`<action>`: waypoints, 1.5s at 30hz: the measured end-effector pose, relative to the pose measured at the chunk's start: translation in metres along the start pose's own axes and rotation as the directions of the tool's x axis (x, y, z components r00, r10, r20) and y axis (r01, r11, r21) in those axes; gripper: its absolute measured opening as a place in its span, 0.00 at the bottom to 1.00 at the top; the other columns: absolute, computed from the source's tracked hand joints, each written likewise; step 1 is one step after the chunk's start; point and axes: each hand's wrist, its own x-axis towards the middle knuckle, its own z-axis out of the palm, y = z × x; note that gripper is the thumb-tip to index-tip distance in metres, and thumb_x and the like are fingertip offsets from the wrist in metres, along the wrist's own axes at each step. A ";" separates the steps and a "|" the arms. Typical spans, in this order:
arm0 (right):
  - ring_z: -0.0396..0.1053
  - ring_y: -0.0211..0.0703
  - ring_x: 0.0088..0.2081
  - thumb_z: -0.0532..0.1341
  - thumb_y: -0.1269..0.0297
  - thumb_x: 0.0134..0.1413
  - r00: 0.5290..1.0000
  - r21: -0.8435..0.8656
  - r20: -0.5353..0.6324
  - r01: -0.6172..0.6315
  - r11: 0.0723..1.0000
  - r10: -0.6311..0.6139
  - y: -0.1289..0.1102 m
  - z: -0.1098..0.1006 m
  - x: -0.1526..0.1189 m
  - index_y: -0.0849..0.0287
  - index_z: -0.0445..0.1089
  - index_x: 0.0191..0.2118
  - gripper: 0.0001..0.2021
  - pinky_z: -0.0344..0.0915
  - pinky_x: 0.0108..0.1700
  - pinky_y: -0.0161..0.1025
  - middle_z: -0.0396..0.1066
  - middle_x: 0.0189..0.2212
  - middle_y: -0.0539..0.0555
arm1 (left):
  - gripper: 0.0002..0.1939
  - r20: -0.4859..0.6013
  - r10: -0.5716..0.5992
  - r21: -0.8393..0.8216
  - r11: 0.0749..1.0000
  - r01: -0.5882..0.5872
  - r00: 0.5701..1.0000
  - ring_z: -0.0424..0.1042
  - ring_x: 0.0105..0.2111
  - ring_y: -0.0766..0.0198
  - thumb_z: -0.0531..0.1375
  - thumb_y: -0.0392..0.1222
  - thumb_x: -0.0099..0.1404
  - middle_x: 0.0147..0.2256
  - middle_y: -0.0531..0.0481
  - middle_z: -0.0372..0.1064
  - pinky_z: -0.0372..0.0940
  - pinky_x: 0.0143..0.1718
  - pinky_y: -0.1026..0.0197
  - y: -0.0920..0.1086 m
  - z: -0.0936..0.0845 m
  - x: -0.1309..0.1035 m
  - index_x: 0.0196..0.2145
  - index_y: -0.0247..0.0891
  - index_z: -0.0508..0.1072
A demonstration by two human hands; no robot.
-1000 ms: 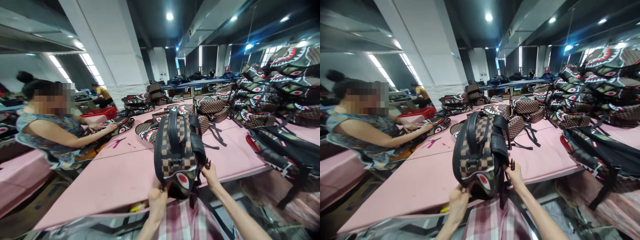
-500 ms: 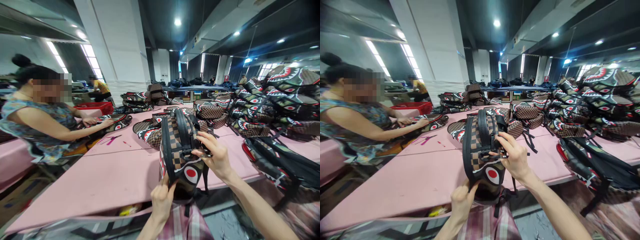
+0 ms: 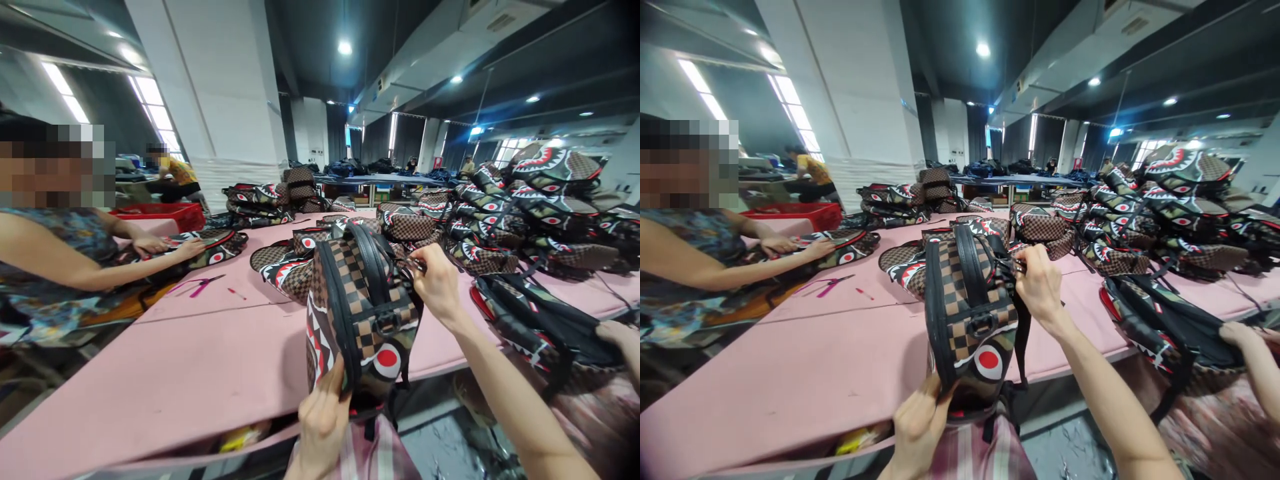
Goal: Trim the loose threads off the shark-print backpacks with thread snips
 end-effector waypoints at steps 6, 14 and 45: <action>0.65 0.42 0.32 0.56 0.71 0.50 1.000 0.080 0.006 -0.018 0.997 0.018 0.017 0.003 0.020 0.58 0.65 0.30 0.03 0.56 0.31 0.35 0.67 0.30 0.52 | 0.11 0.128 -0.023 -0.079 0.996 0.033 0.991 0.75 0.26 0.60 0.53 0.36 0.61 0.26 0.48 0.76 0.70 0.26 0.64 -0.072 -0.031 -0.008 0.29 0.38 0.75; 0.63 0.36 0.26 0.53 0.76 0.52 0.993 0.375 -0.096 0.105 0.921 -0.075 -0.033 -0.021 -0.048 0.59 0.63 0.28 0.06 0.58 0.28 0.32 0.64 0.25 0.51 | 0.15 -0.070 -0.198 0.278 0.937 0.210 0.978 0.72 0.36 0.63 0.52 0.47 0.64 0.37 0.51 0.74 0.68 0.38 0.61 -0.073 -0.094 0.151 0.44 0.39 0.72; 0.60 0.36 0.22 0.54 0.74 0.53 0.990 0.290 -0.138 0.055 0.956 -0.015 -0.040 -0.067 -0.084 0.62 0.66 0.24 0.10 0.55 0.24 0.33 0.62 0.21 0.53 | 0.14 0.263 0.289 0.416 0.827 -0.378 0.921 0.64 0.39 0.55 0.52 0.45 0.61 0.35 0.42 0.65 0.57 0.41 0.54 0.052 -0.058 0.131 0.38 0.35 0.73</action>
